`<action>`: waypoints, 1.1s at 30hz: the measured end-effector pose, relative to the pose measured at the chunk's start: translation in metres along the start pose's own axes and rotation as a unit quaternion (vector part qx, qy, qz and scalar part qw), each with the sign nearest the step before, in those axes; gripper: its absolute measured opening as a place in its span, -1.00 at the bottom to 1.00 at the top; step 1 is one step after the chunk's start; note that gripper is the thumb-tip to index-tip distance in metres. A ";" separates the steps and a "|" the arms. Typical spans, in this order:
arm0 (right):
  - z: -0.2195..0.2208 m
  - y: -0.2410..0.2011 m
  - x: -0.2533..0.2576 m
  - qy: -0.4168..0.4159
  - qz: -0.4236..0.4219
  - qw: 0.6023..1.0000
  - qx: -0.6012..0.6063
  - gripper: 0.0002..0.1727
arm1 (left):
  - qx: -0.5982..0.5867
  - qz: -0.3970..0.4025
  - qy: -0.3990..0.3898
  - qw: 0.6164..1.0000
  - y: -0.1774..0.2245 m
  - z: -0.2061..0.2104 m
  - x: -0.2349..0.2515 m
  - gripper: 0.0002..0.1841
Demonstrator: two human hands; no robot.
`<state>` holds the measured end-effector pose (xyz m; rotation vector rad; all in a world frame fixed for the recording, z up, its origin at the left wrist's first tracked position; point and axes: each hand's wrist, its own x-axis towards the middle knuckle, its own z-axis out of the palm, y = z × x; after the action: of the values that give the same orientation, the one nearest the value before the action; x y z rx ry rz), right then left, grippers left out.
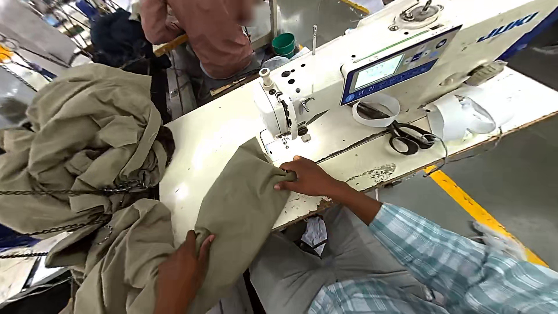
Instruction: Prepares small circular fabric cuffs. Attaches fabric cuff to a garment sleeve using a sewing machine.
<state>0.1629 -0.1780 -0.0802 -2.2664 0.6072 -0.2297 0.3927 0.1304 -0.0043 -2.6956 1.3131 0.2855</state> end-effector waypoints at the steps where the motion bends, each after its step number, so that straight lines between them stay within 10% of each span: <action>1: -0.005 0.002 -0.010 -0.010 0.004 1.000 0.020 -0.47 | -0.043 0.019 -0.063 0.997 0.000 -0.015 -0.003 -0.16; 4: -0.011 0.004 -0.037 0.076 -0.018 0.994 0.077 -0.58 | -0.144 0.074 -0.122 0.979 -0.011 -0.049 0.007 -0.20; 8: -0.007 0.001 -0.055 0.196 -0.063 0.975 0.087 -0.58 | -0.022 0.183 0.020 0.983 0.001 -0.033 0.045 -0.31; 14: 0.002 -0.006 -0.054 0.107 -0.146 0.984 -0.006 -0.45 | -0.084 0.417 0.047 0.904 0.164 -0.034 0.080 -0.45; 21: 0.013 0.024 -0.054 0.080 -0.122 0.988 0.048 -0.34 | 0.118 0.388 -0.079 0.911 0.171 -0.073 0.145 -0.15; 27: 0.005 0.011 -0.040 0.014 -0.091 0.995 0.031 -0.21 | 0.264 0.289 -0.149 0.908 0.208 -0.075 0.158 -0.57; 33: 0.020 0.000 -0.043 0.040 -0.082 0.996 -0.003 -0.28 | 0.116 0.513 -0.004 0.850 0.193 -0.040 0.163 -0.85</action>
<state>0.1319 -0.1439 -0.0926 -2.3234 0.4637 -0.4017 0.3433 -0.1208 -0.0090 -1.5498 2.4626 0.1962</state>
